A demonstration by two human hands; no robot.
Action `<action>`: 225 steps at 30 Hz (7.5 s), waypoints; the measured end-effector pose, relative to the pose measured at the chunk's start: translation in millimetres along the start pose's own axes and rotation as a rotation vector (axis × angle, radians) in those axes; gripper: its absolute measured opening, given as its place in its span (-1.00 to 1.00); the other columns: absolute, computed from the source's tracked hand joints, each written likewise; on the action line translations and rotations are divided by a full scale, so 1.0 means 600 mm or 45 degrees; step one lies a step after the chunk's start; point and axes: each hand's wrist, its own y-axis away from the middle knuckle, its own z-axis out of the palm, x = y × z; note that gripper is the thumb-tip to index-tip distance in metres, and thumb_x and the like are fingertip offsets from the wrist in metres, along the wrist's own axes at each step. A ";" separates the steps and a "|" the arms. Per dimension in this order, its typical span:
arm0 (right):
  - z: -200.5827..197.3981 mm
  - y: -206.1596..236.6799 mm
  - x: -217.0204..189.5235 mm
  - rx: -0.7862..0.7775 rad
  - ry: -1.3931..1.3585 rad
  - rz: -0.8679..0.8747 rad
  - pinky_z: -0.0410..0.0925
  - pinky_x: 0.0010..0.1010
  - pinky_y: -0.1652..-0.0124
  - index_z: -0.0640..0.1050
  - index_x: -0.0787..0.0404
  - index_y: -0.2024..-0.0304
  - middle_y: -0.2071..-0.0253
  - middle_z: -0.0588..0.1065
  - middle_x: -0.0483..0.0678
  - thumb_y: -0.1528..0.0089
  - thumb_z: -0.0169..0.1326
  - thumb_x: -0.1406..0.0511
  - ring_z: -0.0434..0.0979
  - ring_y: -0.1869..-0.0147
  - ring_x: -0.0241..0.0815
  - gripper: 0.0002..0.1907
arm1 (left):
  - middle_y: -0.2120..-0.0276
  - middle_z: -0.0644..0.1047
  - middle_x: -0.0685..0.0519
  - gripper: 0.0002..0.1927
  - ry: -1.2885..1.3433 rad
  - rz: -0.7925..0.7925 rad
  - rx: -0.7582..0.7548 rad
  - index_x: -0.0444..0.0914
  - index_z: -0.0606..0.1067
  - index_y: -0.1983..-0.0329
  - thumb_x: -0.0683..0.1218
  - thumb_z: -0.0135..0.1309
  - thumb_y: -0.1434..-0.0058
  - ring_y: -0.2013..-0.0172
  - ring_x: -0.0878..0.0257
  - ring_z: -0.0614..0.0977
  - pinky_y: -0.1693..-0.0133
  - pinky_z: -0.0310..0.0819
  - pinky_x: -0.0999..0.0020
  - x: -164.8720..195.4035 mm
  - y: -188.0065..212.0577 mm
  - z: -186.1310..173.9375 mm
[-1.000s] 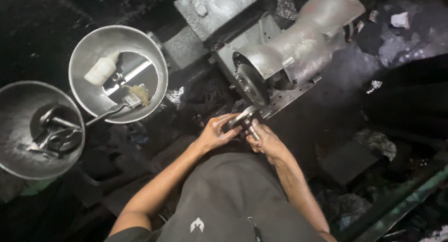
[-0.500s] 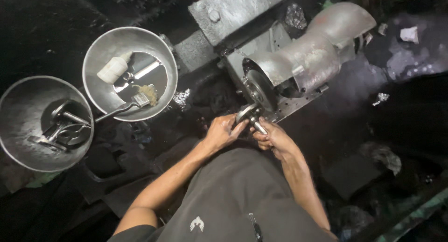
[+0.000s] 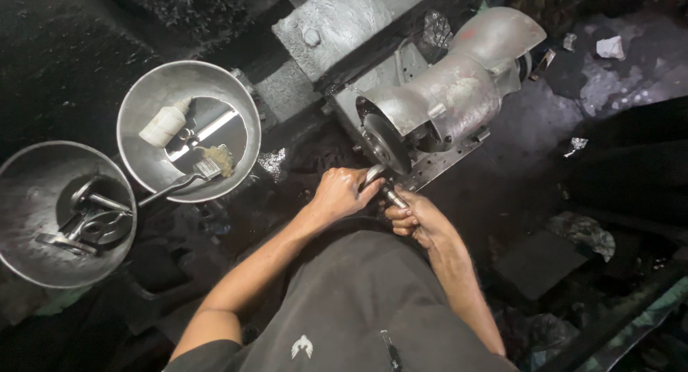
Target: The person grinds a metal part against a bench grinder, then rinses it in a bucket of water. They repeat this process with another metal part, alternating between grinding and rinsing.
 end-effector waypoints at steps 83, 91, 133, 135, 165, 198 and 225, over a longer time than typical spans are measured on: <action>0.044 -0.021 0.030 0.244 0.437 -0.187 0.00 -0.49 0.66 0.31 0.16 0.32 0.69 0.15 -0.22 -0.50 -0.35 0.06 -0.01 0.72 -0.41 -0.58 | 0.37 0.61 -0.05 -0.79 0.666 -0.088 0.189 -0.37 0.56 0.06 -0.13 0.17 -0.34 0.43 0.24 0.60 0.34 0.50 0.32 -0.026 0.085 0.033; 0.040 -0.002 0.018 0.319 0.266 -0.097 0.02 -0.51 0.63 0.29 0.11 0.25 0.66 0.16 -0.23 -0.48 -0.33 0.07 -0.05 0.73 -0.46 -0.66 | 0.53 0.55 -0.15 -0.70 0.360 -0.240 0.058 -0.32 0.56 0.29 0.04 0.16 -0.31 0.52 -0.03 0.61 0.41 0.47 0.14 0.007 0.054 0.008; 0.037 0.000 0.025 0.415 0.405 -0.143 0.01 -0.52 0.64 0.33 0.17 0.18 0.64 0.20 -0.23 -0.46 -0.29 0.14 -0.01 0.70 -0.45 -0.72 | 0.37 0.58 -0.15 -0.77 0.334 -0.040 0.188 -0.37 0.55 0.14 -0.07 0.10 -0.37 0.41 -0.08 0.63 0.37 0.50 0.13 0.002 0.069 0.021; 0.032 0.003 0.023 0.349 0.330 -0.143 0.02 -0.53 0.64 0.31 0.16 0.19 0.63 0.21 -0.22 -0.47 -0.30 0.14 -0.02 0.71 -0.46 -0.72 | 0.41 0.56 -0.16 -0.75 0.267 -0.021 0.139 -0.35 0.54 0.25 -0.04 0.09 -0.38 0.40 -0.12 0.61 0.38 0.48 0.08 0.006 0.057 0.015; 0.054 0.003 0.034 0.303 0.175 -0.146 0.04 -0.53 0.62 0.28 0.11 0.22 0.63 0.19 -0.22 -0.47 -0.31 0.13 -0.02 0.72 -0.46 -0.74 | 0.10 0.62 -0.13 -0.69 0.681 -0.078 0.169 -0.42 0.52 -0.04 -0.11 0.15 -0.35 0.17 0.07 0.72 0.11 0.60 0.28 -0.025 0.107 0.022; 0.017 0.029 0.073 0.685 0.890 -0.438 0.05 -0.58 0.56 0.36 0.15 0.24 0.61 0.31 -0.24 -0.51 -0.29 0.10 0.16 0.61 -0.52 -0.65 | 0.13 0.63 -0.15 -0.70 0.160 0.229 0.056 -0.33 0.56 0.05 0.00 0.16 -0.34 0.16 -0.07 0.67 0.17 0.58 0.15 0.020 0.072 0.006; -0.024 0.034 0.029 0.027 -0.218 -0.119 -0.01 -0.61 0.64 0.34 0.05 0.29 0.67 0.13 -0.35 -0.48 -0.39 0.20 0.03 0.75 -0.55 -0.69 | 0.48 0.53 -0.17 -0.58 0.020 0.115 -0.059 -0.33 0.55 0.45 0.12 0.12 -0.28 0.36 -0.12 0.58 0.22 0.47 0.00 0.007 0.001 0.026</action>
